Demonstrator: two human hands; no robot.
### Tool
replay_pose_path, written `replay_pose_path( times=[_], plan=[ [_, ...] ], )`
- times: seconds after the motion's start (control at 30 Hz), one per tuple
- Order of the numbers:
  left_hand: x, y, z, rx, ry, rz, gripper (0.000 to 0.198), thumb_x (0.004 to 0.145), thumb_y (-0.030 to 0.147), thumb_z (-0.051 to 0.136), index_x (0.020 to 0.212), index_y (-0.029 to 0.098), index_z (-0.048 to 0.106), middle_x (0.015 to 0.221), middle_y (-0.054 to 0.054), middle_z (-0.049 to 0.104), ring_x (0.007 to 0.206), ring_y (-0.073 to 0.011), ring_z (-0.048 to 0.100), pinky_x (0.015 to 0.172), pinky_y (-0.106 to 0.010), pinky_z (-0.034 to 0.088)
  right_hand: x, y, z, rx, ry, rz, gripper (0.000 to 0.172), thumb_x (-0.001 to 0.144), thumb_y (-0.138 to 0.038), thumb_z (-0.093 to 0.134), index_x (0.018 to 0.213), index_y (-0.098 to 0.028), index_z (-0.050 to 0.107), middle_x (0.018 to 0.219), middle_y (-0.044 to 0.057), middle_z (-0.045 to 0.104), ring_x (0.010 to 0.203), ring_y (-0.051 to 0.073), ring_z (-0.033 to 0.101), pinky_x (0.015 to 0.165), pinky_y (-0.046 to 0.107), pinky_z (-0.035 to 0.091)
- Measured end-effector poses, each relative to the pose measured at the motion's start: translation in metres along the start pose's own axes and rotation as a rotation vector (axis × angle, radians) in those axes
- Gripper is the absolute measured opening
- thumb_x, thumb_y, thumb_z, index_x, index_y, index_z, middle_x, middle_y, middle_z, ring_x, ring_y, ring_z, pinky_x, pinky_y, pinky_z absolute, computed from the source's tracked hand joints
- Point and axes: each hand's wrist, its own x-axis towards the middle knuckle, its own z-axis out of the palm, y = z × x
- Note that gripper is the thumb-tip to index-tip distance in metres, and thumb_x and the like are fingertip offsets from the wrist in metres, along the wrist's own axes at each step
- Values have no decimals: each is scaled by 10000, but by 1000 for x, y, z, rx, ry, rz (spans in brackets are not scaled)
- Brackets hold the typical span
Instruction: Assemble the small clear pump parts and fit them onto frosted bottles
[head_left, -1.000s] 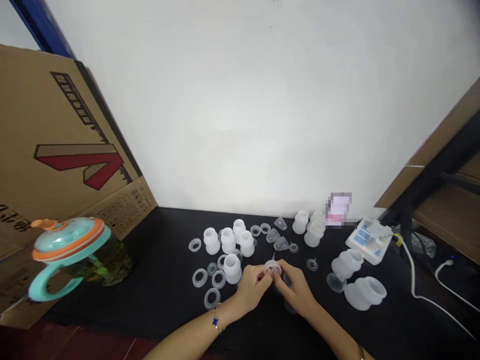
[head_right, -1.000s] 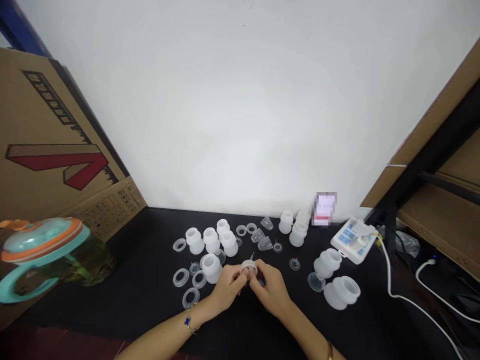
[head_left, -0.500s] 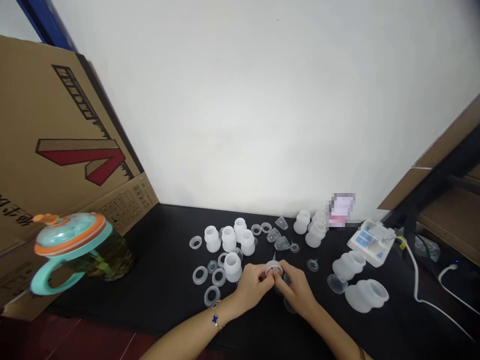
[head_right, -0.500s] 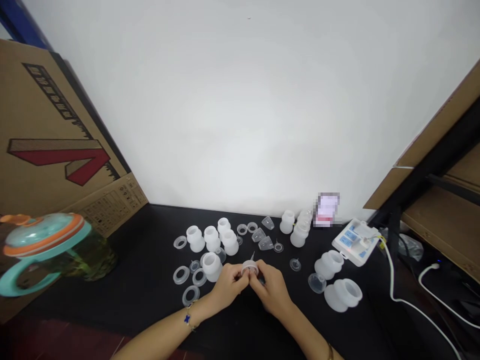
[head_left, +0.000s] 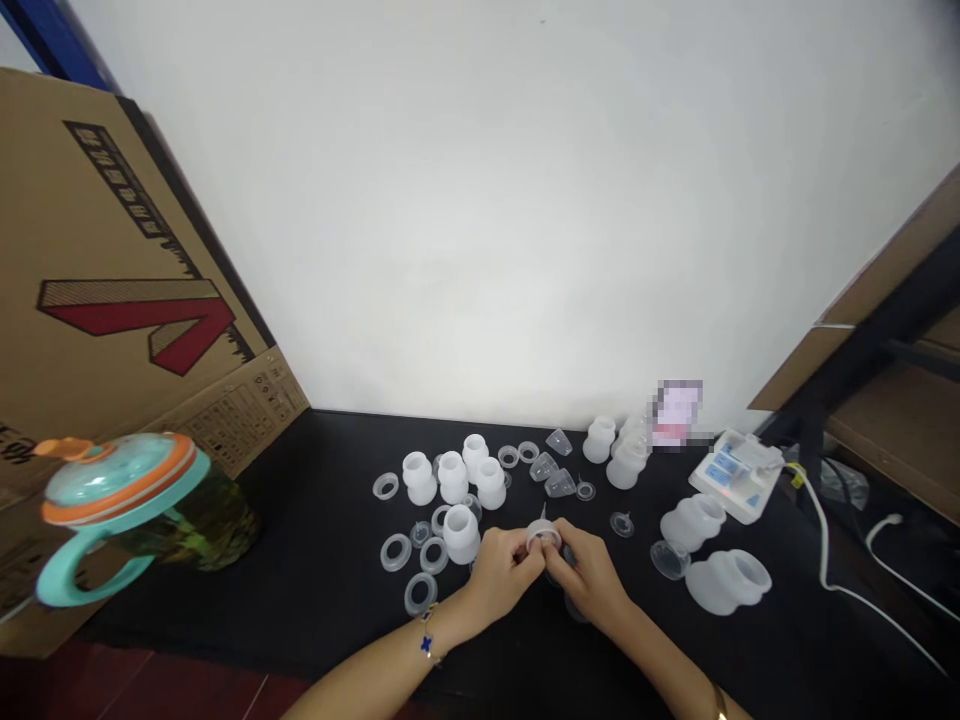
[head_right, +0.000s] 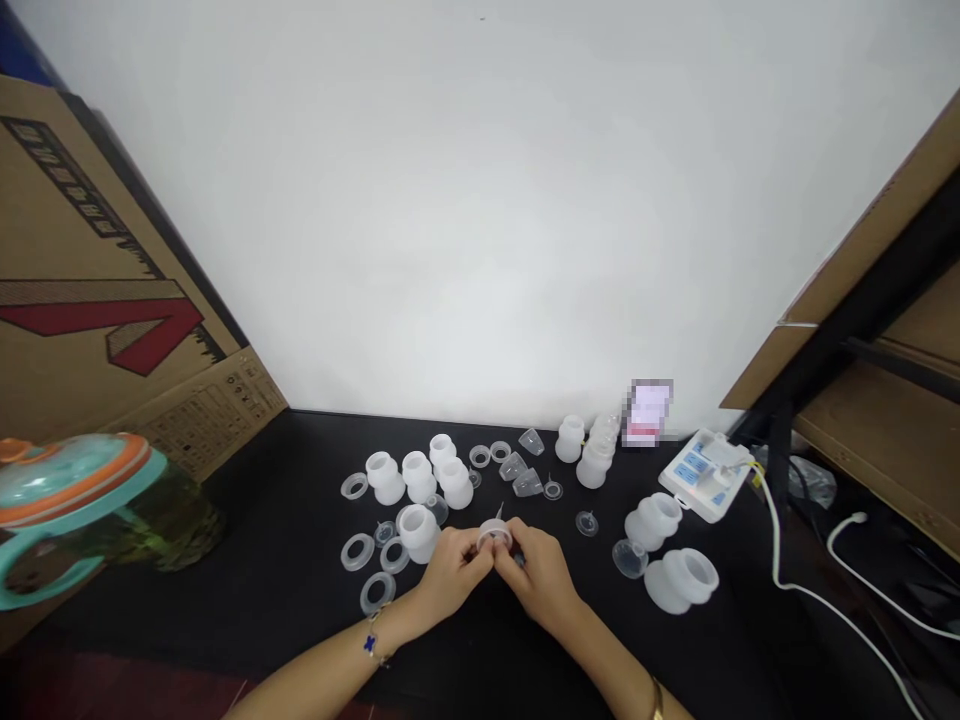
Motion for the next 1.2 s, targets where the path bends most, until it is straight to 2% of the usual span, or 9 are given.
replay_pose_path(
  times=[0.23, 0.4, 0.53, 0.63, 0.77, 0.93, 1.07, 1.2],
  plan=[
    [0, 0, 0, -9, -5, 6, 387, 922, 308, 461, 557, 178, 445, 500, 53, 361, 489, -95, 308, 503, -269, 183, -1, 0, 0, 47, -15, 24, 341, 1002, -370, 486, 698, -224, 430, 620, -52, 501, 550, 118, 472, 544, 241, 322],
    [2, 1, 0, -86, -26, -56, 423, 925, 362, 449, 538, 195, 414, 469, 44, 389, 442, -102, 372, 473, -252, 214, 0, -4, -2, 71, -41, 32, 328, 1031, -377, 436, 745, -222, 478, 653, -40, 531, 581, 129, 498, 568, 245, 360],
    [2, 2, 0, -192, -44, -112, 464, 931, 458, 464, 553, 188, 491, 451, 34, 441, 409, -112, 431, 452, -238, 267, 1, -6, -6, 147, -17, 61, 186, 1012, -380, 490, 1002, -223, 588, 772, -5, 671, 676, 166, 624, 625, 258, 439],
    [1, 1, 1, -252, -57, -122, 538, 952, 561, 459, 582, 179, 543, 423, 43, 427, 392, -114, 434, 448, -235, 280, 4, -6, -11, 238, 48, 107, 274, 980, -412, 550, 1175, -220, 573, 824, 16, 719, 719, 192, 670, 615, 261, 480],
    [0, 1, 2, -260, -88, -120, 616, 966, 643, 434, 605, 166, 582, 423, 37, 445, 408, -115, 454, 467, -233, 296, 7, -6, -16, 331, 46, 119, 301, 996, -456, 534, 1136, -207, 631, 867, 43, 754, 755, 201, 697, 688, 279, 528],
    [-1, 1, 2, -251, -105, -89, 599, 991, 613, 420, 648, 158, 603, 447, 35, 465, 432, -114, 460, 491, -233, 313, 7, -6, -15, 388, 30, 138, 313, 1003, -456, 547, 1119, -191, 667, 827, 33, 750, 727, 193, 687, 695, 278, 533],
    [0, 4, 0, -282, -61, -58, 465, 1002, 548, 471, 771, 164, 598, 510, 53, 478, 468, -109, 463, 502, -222, 339, 7, -8, -15, 412, 38, 105, 277, 1008, -422, 556, 1113, -198, 681, 843, 27, 749, 737, 187, 686, 707, 272, 530],
    [1, 5, -1, -399, 19, -84, 340, 994, 522, 515, 1039, 186, 551, 637, 64, 528, 508, -109, 514, 490, -201, 395, 7, -9, -16, 357, 63, 89, 260, 1012, -397, 554, 1131, -206, 685, 922, 38, 752, 802, 195, 697, 740, 275, 530]
  ],
)
